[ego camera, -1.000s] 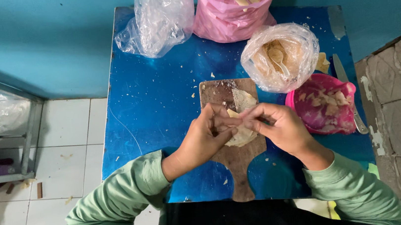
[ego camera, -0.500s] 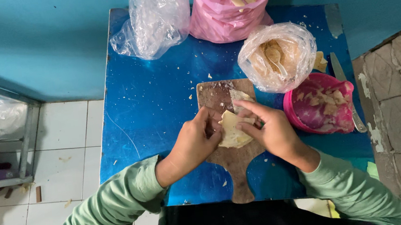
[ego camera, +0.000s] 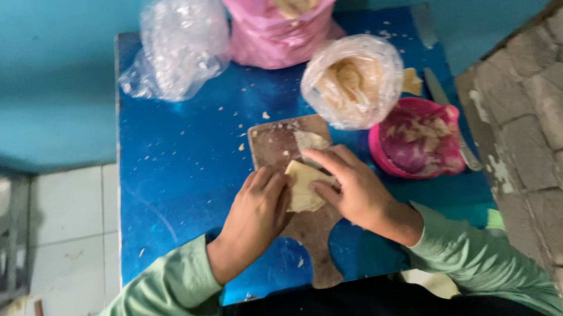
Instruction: The person folds thin square dough wrappers on a small wooden board, pressing and creasing each fold by hand, and places finished folded pieces into a pink bowl. They occasionally reach into a plastic bag of dough pieces to get the next wrapper and repeat the folding cycle.
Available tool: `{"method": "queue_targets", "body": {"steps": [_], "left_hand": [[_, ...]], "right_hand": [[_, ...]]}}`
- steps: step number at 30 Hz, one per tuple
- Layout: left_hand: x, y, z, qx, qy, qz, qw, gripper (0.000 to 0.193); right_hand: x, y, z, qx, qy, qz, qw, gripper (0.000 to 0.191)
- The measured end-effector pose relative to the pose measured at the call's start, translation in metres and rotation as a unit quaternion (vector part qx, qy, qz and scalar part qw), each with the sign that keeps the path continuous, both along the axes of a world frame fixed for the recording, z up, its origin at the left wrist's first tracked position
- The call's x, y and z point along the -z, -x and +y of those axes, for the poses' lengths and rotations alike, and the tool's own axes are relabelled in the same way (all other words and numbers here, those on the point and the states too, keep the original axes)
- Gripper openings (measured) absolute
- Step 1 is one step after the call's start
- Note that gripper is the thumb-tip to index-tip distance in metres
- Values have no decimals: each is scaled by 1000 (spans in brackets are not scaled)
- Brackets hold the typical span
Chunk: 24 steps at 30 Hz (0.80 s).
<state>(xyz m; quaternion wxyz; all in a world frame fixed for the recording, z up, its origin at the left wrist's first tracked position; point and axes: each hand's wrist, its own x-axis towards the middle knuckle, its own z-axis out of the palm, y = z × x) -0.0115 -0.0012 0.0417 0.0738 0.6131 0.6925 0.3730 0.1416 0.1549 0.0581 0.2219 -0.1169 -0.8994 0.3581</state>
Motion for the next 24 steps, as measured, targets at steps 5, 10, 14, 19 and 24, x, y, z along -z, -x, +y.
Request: {"method": "queue_targets", "body": {"steps": [5, 10, 14, 19, 24], "left_hand": [[-3, -2, 2, 18, 41, 69, 997, 53], [0, 0, 3, 20, 23, 63, 998, 60], [2, -1, 5, 7, 24, 55, 998, 55], [0, -1, 3, 4, 44, 56, 997, 55], [-2, -2, 3, 3, 27, 52, 998, 54]], "right_hand": [[-30, -49, 42, 40, -144, -34, 988, 56], [-30, -94, 99, 121, -290, -232, 921, 99], [-10, -98, 111, 133, -272, -366, 880, 107], [-2, -98, 112, 119, -279, -344, 889, 91], [-2, -102, 107, 145, -308, -390, 855, 65]]}}
